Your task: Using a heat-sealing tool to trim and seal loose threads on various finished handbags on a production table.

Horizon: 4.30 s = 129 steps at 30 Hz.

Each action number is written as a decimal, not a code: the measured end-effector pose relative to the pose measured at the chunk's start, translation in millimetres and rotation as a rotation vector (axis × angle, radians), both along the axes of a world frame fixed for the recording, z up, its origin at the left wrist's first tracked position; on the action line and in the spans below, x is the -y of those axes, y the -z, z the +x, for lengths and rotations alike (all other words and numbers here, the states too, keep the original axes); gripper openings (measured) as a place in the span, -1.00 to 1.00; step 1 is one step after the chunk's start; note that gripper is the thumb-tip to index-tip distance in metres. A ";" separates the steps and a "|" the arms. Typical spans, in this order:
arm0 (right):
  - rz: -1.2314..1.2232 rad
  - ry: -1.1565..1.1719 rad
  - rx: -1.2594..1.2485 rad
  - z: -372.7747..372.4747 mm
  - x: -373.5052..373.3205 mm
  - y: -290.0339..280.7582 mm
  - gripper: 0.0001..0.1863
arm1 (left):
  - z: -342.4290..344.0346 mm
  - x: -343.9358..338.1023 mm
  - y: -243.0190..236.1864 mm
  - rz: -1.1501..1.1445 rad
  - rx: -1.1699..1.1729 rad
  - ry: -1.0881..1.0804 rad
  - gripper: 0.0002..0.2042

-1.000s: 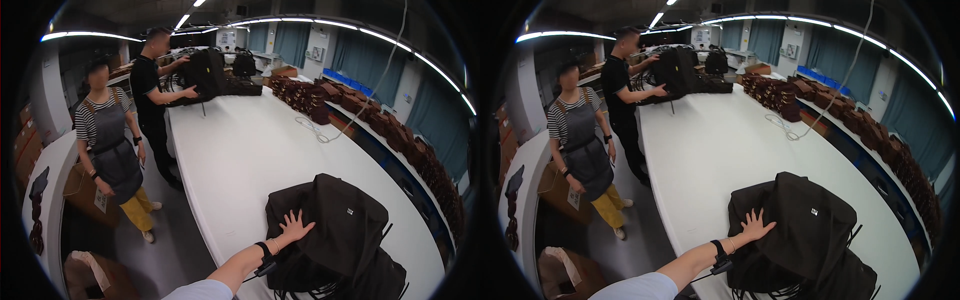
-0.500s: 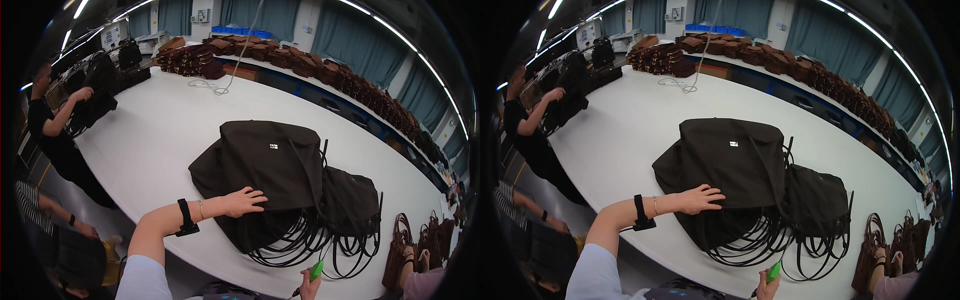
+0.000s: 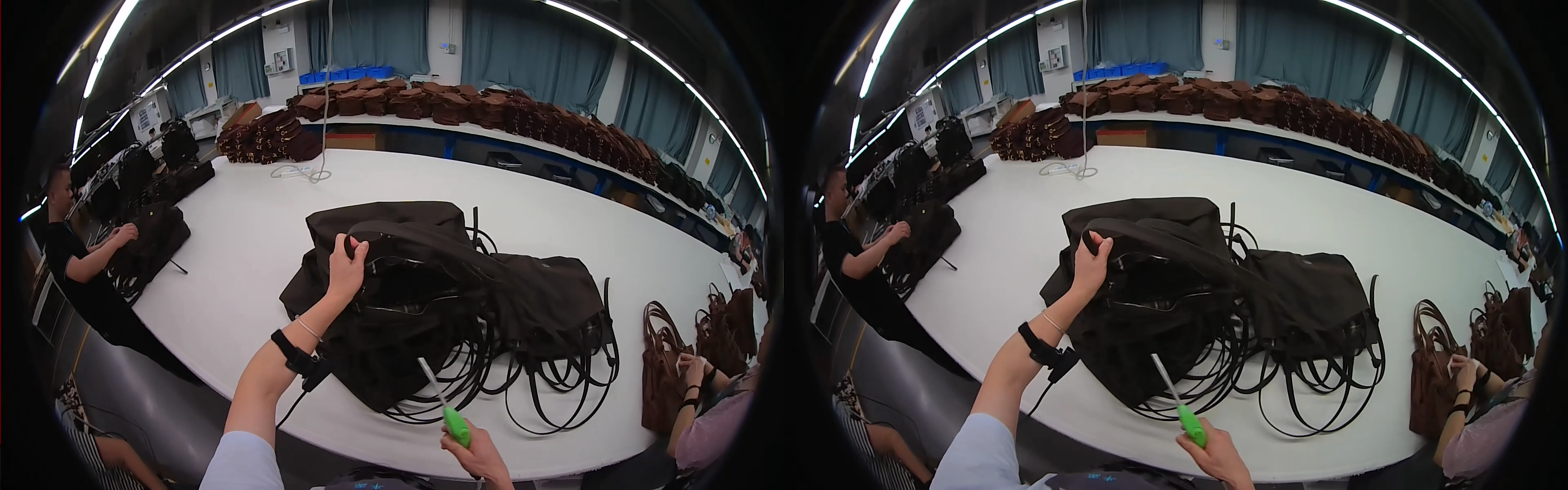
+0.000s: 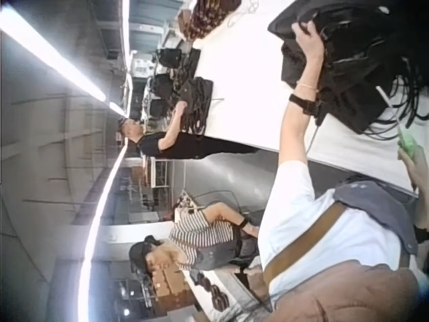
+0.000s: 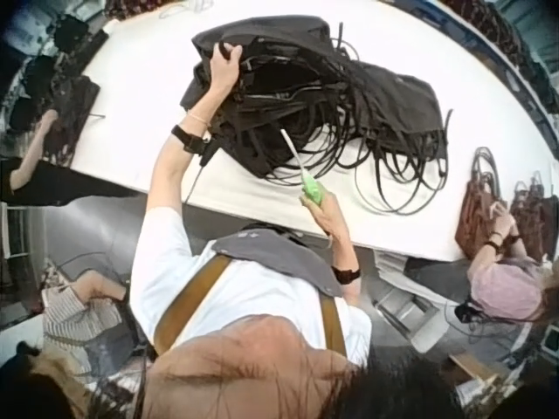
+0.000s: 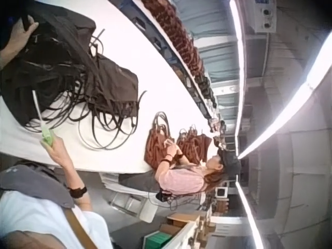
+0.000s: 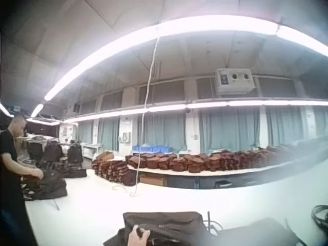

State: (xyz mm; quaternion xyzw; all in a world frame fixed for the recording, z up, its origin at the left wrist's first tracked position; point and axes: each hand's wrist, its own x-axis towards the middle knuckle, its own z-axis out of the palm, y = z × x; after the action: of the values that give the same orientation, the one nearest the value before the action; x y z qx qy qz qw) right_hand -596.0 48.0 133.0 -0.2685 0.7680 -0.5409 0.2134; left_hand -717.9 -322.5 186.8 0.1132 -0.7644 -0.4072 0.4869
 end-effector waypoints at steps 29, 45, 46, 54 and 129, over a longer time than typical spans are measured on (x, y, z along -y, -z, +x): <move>0.289 0.074 -0.011 -42.8 32.7 52.3 -0.42 | -17.8 -9.2 79.1 -0.699 0.689 0.213 -0.13; 0.300 0.114 0.048 -24.9 68.2 54.6 -0.39 | -30.0 27.1 87.0 -0.801 0.752 0.288 -0.39; 0.291 0.134 0.033 -24.1 66.9 51.3 -0.38 | -30.4 19.2 82.6 -0.789 0.754 0.313 -0.37; 0.327 0.165 0.074 -19.7 68.8 45.2 -0.45 | -38.8 26.2 88.1 -0.788 0.807 0.323 -0.42; -0.332 0.636 0.311 20.6 -54.5 12.7 -0.82 | -156.6 -198.4 -183.9 -0.058 -0.556 0.515 -0.73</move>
State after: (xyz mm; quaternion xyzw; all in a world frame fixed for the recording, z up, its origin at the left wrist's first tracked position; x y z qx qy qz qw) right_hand -575.4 102.5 120.3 0.0372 0.6734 -0.7312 0.1025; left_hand -874.5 -124.0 370.7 -0.2112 -0.6178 -0.5095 0.5605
